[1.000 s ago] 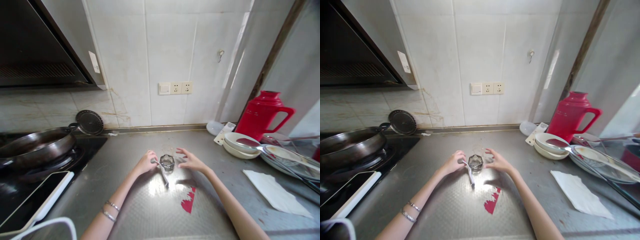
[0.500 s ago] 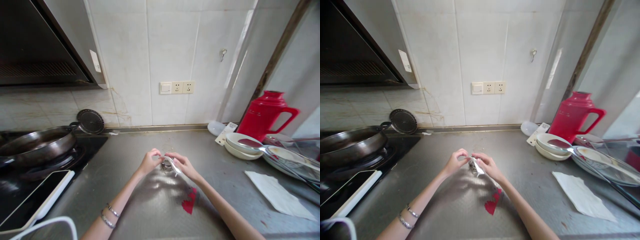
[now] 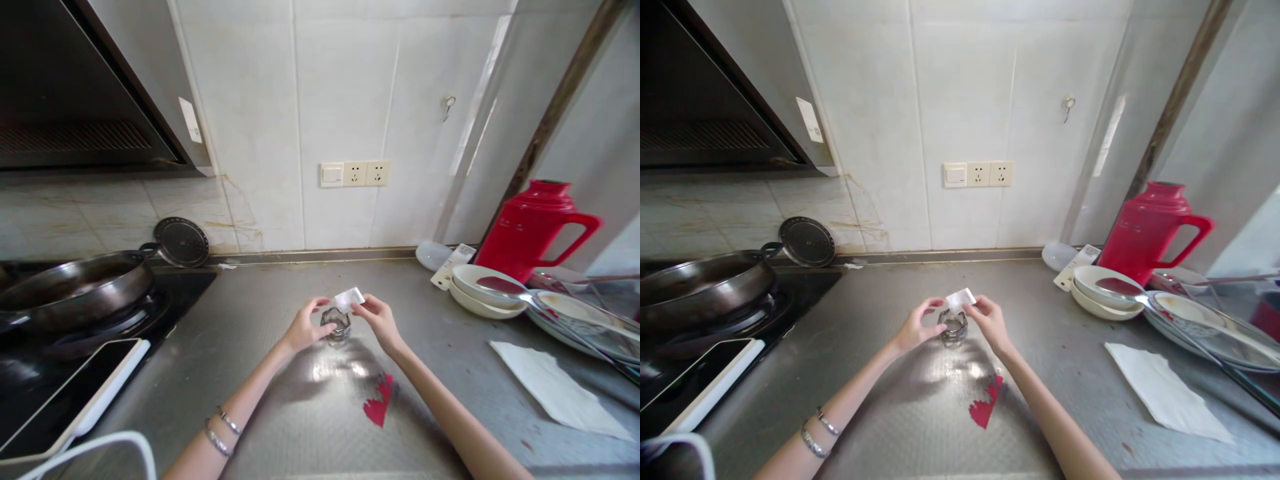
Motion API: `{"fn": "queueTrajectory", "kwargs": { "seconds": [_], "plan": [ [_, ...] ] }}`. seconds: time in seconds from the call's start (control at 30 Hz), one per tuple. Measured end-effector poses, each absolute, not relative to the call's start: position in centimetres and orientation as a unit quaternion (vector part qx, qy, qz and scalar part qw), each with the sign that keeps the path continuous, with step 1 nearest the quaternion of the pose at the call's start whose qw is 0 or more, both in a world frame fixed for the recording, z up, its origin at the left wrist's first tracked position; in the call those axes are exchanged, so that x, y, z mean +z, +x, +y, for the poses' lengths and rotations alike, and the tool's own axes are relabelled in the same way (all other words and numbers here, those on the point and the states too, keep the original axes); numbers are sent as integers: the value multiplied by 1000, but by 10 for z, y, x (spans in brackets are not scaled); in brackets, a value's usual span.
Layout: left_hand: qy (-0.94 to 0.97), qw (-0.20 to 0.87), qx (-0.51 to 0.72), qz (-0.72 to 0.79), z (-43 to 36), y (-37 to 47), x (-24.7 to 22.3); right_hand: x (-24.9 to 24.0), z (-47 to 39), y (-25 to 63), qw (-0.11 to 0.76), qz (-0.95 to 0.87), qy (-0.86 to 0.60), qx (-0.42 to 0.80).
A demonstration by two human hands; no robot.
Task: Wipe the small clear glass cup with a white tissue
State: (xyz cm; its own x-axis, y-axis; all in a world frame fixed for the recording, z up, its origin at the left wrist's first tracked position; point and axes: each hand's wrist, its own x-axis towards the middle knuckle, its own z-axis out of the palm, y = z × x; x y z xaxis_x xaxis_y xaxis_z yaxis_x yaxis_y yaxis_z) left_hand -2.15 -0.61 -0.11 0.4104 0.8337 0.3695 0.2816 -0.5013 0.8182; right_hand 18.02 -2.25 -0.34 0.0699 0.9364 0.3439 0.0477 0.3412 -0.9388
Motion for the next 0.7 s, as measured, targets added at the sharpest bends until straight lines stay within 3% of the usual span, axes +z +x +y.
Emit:
{"fn": "queueTrajectory", "kwargs": {
  "seconds": [0.3, 0.7],
  "plan": [
    [761, 285, 316, 490, 7, -6, -49, -12, -11, 197, 648, -517, -453, 328],
    [746, 247, 326, 525, 8, 9, -53, -29, -6, 193, 592, -589, -514, 195]
  ]
}}
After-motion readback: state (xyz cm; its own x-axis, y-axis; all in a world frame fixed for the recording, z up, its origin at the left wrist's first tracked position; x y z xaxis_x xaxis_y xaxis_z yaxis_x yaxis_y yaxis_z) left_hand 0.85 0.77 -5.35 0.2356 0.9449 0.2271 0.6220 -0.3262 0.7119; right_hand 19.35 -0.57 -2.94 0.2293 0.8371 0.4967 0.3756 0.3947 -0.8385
